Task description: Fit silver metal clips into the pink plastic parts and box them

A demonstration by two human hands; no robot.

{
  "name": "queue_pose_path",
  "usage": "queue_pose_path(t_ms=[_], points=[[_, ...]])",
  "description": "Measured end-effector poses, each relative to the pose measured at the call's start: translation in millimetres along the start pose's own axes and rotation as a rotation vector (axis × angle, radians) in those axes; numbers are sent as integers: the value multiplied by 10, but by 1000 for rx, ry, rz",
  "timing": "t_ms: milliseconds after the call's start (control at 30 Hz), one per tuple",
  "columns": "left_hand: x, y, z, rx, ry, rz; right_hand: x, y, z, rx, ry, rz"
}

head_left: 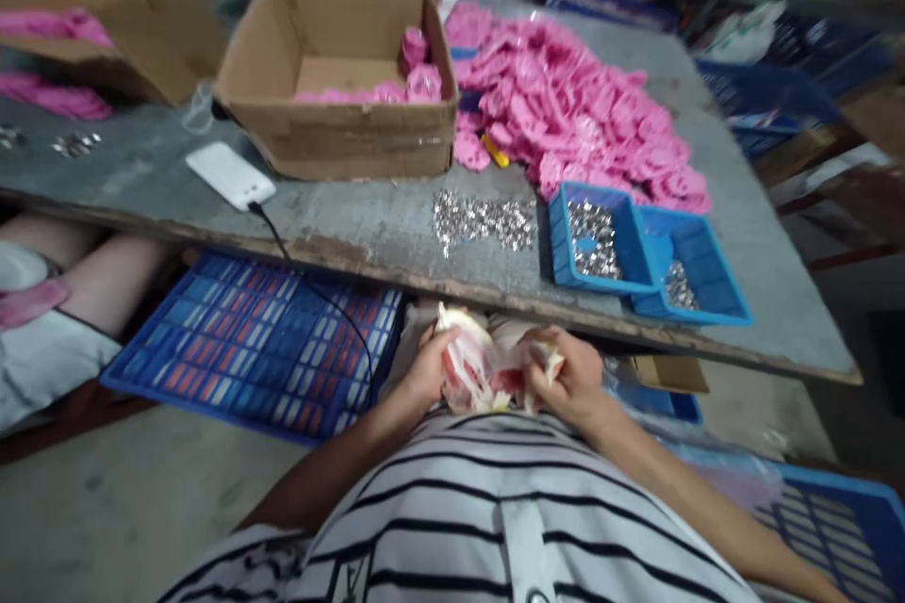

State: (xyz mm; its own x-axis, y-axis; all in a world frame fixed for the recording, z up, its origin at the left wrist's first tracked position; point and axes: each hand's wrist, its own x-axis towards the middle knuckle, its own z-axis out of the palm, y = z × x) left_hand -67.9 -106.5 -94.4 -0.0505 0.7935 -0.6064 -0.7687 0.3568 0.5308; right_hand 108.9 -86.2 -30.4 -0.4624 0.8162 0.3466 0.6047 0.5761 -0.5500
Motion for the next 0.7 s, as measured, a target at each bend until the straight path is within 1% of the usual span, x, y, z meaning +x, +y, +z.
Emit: queue_pose_path(t_ms=[100, 200, 267, 367, 467, 533, 600, 633, 700], points=[[57, -56, -78, -21, 64, -55, -57, 12, 9, 63, 111, 154], [95, -106, -135, -39, 89, -78, -107, 27, 40, 131, 249, 264], [110, -124, -138, -71, 100, -80, -130, 44, 59, 162, 340, 312], [124, -139, -117, -133, 149, -71, -131, 88, 57, 182, 478, 410], [144, -146, -138, -169, 204, -16, -35, 145, -24, 211, 652, 504], [177, -134, -207, -188, 240, 24, 95, 166, -129, 250, 777, 526], [238, -98, -325, -210, 272, 56, 239, 150, -249, 292, 908, 547], [283, -67, -396, -220, 280, 66, 298, 127, -302, 324, 932, 583], [406, 24, -554, -234, 266, 75, 365, 57, -371, 400, 909, 681]])
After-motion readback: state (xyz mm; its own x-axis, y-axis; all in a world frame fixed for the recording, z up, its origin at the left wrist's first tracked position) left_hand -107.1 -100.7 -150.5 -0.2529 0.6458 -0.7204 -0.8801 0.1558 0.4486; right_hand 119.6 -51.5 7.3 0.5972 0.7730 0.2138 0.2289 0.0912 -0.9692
